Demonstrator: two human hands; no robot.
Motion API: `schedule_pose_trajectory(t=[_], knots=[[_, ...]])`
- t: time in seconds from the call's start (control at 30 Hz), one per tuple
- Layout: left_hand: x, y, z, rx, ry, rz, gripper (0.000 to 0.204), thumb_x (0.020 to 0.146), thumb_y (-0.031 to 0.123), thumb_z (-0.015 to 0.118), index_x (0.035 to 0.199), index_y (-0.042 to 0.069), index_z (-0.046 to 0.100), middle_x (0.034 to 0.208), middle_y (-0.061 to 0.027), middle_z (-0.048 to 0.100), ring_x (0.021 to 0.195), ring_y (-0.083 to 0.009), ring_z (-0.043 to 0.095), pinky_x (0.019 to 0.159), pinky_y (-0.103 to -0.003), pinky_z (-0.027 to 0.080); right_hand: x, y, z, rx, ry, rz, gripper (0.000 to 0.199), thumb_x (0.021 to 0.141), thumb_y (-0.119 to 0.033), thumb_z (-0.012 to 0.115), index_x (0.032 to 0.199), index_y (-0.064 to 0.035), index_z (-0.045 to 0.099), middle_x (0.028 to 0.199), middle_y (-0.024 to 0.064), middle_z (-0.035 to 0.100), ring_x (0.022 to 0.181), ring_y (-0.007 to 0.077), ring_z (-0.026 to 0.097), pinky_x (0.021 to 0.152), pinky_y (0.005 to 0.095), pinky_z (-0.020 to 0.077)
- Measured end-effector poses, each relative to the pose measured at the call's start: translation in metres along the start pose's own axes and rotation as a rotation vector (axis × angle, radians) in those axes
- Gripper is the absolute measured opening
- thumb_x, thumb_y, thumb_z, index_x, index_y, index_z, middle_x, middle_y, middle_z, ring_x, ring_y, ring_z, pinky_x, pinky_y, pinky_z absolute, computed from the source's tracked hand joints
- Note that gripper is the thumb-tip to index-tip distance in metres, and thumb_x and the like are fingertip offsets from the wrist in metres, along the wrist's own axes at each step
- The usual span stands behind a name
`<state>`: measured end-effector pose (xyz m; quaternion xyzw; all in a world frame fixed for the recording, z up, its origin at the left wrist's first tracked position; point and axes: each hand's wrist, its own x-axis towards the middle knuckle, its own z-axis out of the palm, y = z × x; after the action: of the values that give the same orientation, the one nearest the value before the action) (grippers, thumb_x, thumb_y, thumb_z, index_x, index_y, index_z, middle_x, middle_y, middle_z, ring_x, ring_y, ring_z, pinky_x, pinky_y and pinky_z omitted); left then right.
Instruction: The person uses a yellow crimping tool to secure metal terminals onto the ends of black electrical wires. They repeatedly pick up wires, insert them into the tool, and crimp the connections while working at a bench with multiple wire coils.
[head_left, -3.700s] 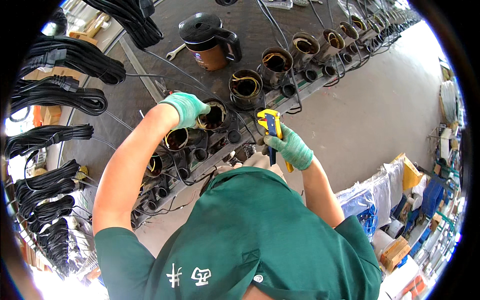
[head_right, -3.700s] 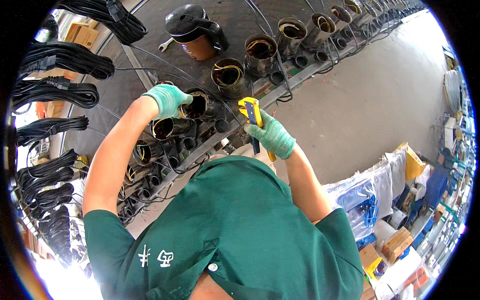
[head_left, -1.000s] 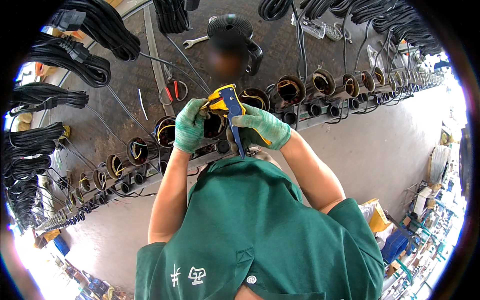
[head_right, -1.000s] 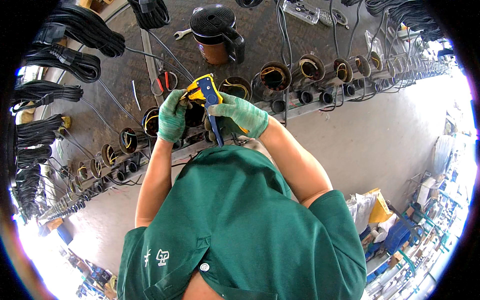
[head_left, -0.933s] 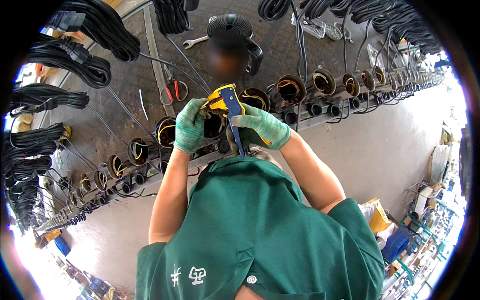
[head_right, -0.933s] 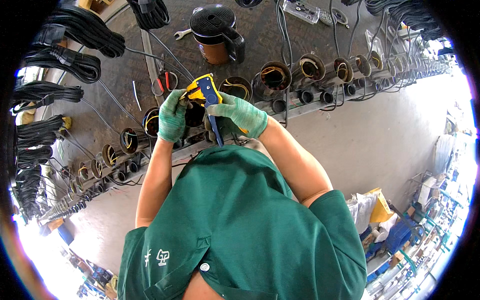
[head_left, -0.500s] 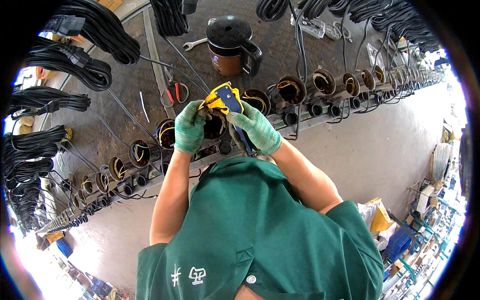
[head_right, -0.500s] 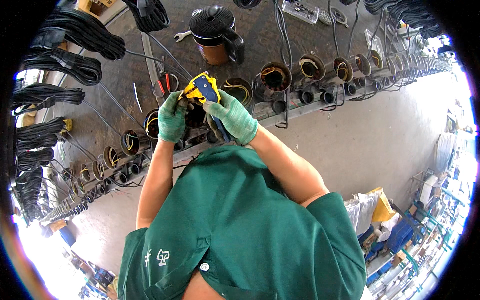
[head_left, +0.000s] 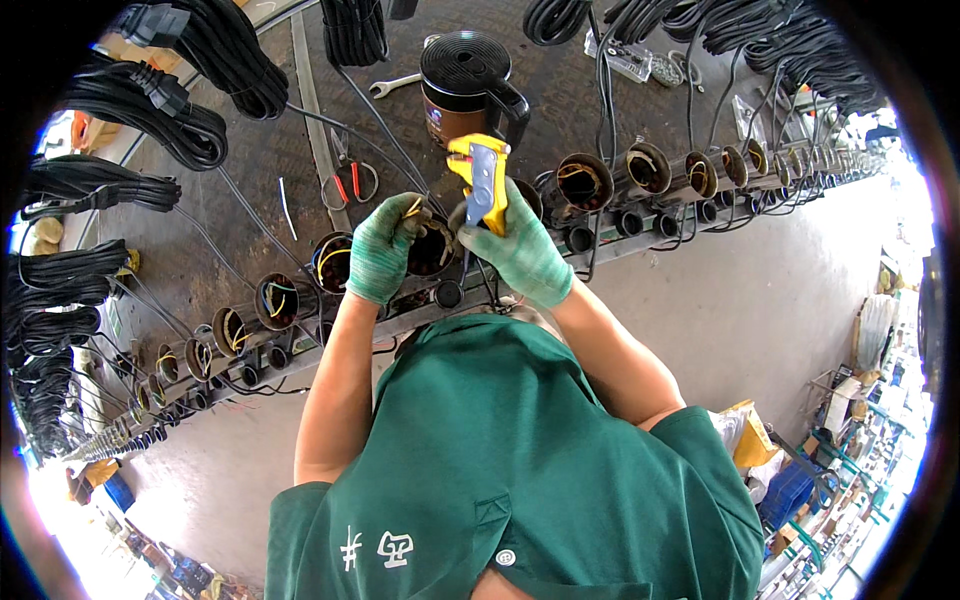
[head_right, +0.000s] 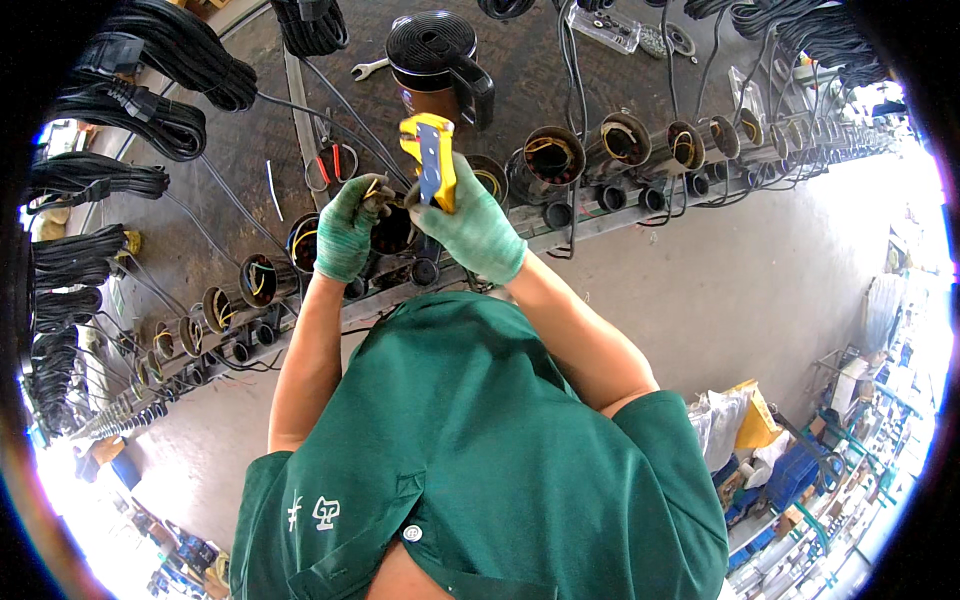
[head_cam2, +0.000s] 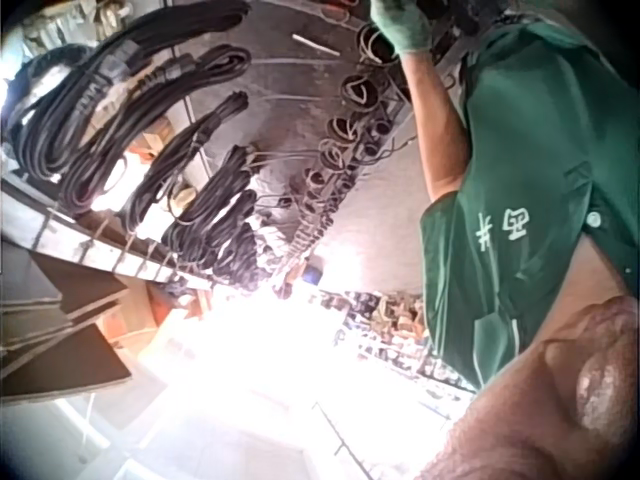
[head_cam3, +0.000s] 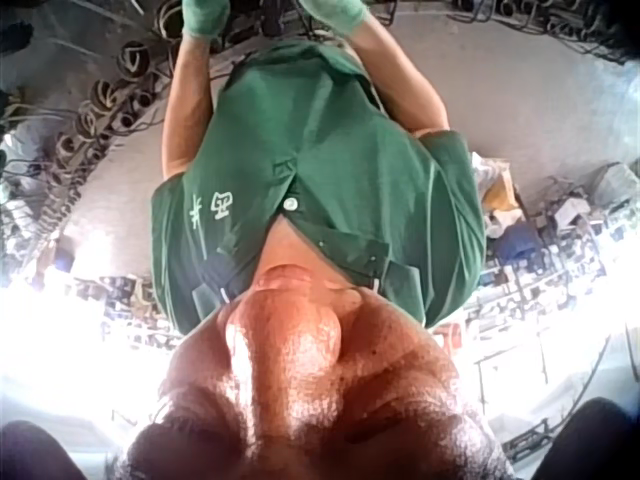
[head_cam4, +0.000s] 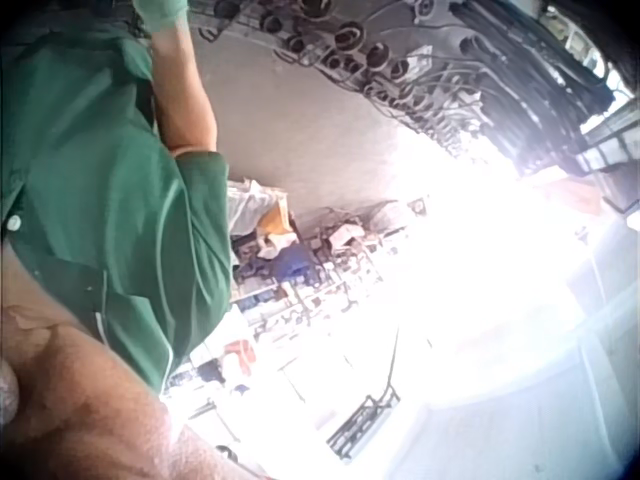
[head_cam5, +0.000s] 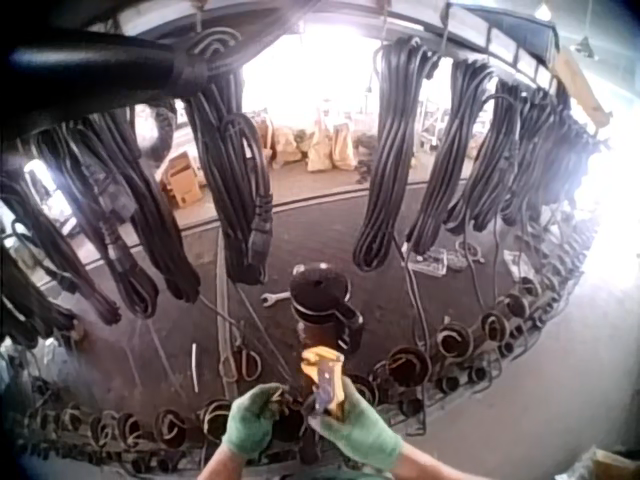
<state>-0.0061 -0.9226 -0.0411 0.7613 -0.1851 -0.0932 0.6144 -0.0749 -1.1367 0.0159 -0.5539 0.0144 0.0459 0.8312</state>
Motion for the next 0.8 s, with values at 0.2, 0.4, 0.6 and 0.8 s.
schedule_pose_trajectory(t=[0.2,0.4,0.6,0.8], knots=[[0.001,0.004,0.001,0.228,-0.020,0.210,0.024,0.092,-0.002,0.070,0.115,0.002,0.073,0.101,-0.0139,0.072,0.089,-0.0330,0.071,0.080,-0.036,0.056,0.030,-0.007,0.016,-0.497,0.011,-0.132,0.047,0.094,-0.004,0.072,0.135,-0.0043,0.050,0.102,0.0037,0.066,0.090,0.0126,0.065,0.084,0.0283,0.0557],[0.001,0.010,0.002,0.306,-0.058,0.227,0.024,0.090,0.001,0.073,0.114,0.003,0.074,0.103,-0.0134,0.071,0.090,-0.0320,0.071,0.081,-0.037,0.056,0.039,-0.002,0.015,-0.570,0.031,-0.089,0.046,0.090,-0.005,0.072,0.133,-0.0015,0.054,0.106,0.0136,0.069,0.091,0.0248,0.067,0.086,0.0362,0.0549],[0.005,0.011,0.000,0.165,-0.055,0.080,0.024,0.091,0.005,0.076,0.114,0.001,0.071,0.104,-0.0125,0.070,0.094,-0.0283,0.070,0.086,-0.036,0.056,0.035,0.000,0.008,-0.609,0.138,-0.063,0.040,0.091,-0.003,0.069,0.129,-0.0024,0.055,0.099,0.0076,0.066,0.089,0.0152,0.064,0.081,0.0309,0.0544],[0.006,0.011,-0.004,-0.164,-0.106,-0.131,0.020,0.100,0.004,0.070,0.119,0.003,0.065,0.106,-0.0025,0.066,0.100,-0.0116,0.060,0.093,-0.029,0.051,0.039,0.025,0.007,-0.519,0.160,-0.167,0.041,0.090,-0.001,0.069,0.129,-0.0034,0.056,0.097,0.0058,0.065,0.086,0.0148,0.062,0.079,0.0306,0.0540]])
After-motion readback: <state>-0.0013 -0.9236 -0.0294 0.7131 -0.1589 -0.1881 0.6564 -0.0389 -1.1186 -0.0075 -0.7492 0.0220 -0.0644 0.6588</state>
